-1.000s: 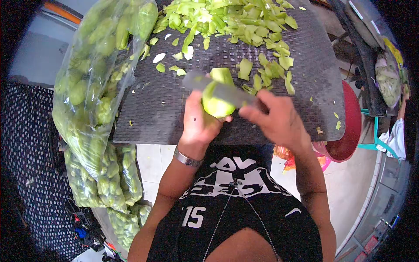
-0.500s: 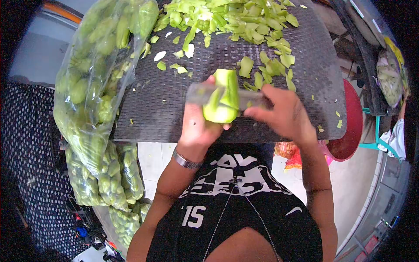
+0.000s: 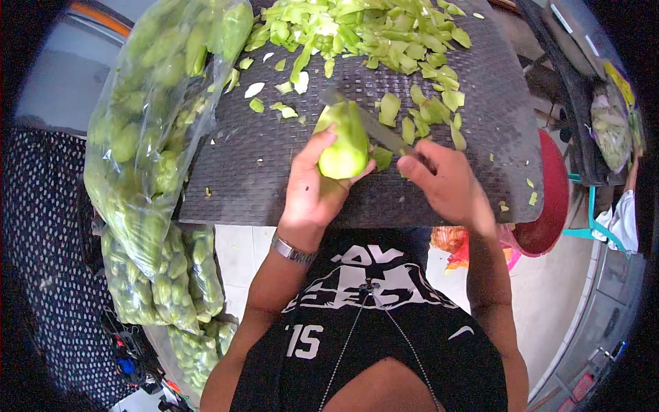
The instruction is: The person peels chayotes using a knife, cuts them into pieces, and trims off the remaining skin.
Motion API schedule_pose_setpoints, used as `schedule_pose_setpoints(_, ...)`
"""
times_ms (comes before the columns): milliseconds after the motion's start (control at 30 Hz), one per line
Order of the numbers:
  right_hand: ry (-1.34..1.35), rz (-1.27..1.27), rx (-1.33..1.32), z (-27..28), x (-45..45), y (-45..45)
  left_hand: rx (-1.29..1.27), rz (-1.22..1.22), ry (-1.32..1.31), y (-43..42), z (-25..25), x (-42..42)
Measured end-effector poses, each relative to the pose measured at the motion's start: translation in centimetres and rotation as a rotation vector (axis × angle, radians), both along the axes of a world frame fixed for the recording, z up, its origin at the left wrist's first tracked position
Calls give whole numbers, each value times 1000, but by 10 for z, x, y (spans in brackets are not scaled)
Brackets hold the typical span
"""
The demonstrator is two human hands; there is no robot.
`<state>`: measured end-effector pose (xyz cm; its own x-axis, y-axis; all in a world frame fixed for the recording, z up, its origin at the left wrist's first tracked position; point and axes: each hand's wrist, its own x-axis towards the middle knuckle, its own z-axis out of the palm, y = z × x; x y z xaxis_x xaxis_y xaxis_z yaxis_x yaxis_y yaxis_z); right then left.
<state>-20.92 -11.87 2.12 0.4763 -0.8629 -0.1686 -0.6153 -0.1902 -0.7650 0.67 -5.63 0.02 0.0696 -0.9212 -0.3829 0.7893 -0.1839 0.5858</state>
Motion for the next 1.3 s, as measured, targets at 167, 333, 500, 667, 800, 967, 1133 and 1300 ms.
schedule_pose_setpoints(167, -6, 21, 39, 18, 18, 23, -25, 20, 174, -8, -31, 9)
schedule_pose_setpoints(333, 24, 125, -195, 10, 25, 36, -10, -57, 161, -5, -12, 0)
schedule_pose_setpoints(500, 10, 117, -380, 2, 30, 39, -528, -30, -284, 10, -34, -11)
schedule_pose_setpoints(667, 89, 101, -438, 2, 27, 36, -503, 87, -350, 12, -46, -16)
schedule_pose_setpoints(800, 96, 1, -170, 8, 11, 13, -111, 90, 71, 3, -35, -8)
schedule_pose_setpoints(967, 101, -94, -88, -10, -16, -21, 20, -106, 3, -2, 2, -2)
schedule_pose_setpoints(1133, -74, 138, -236, 16, 11, 29, -237, -43, -43, 4, -10, -14)
schedule_pose_setpoints(1300, 17, 172, -287, 10, 21, 31, -187, -36, -55, 4, -1, -17)
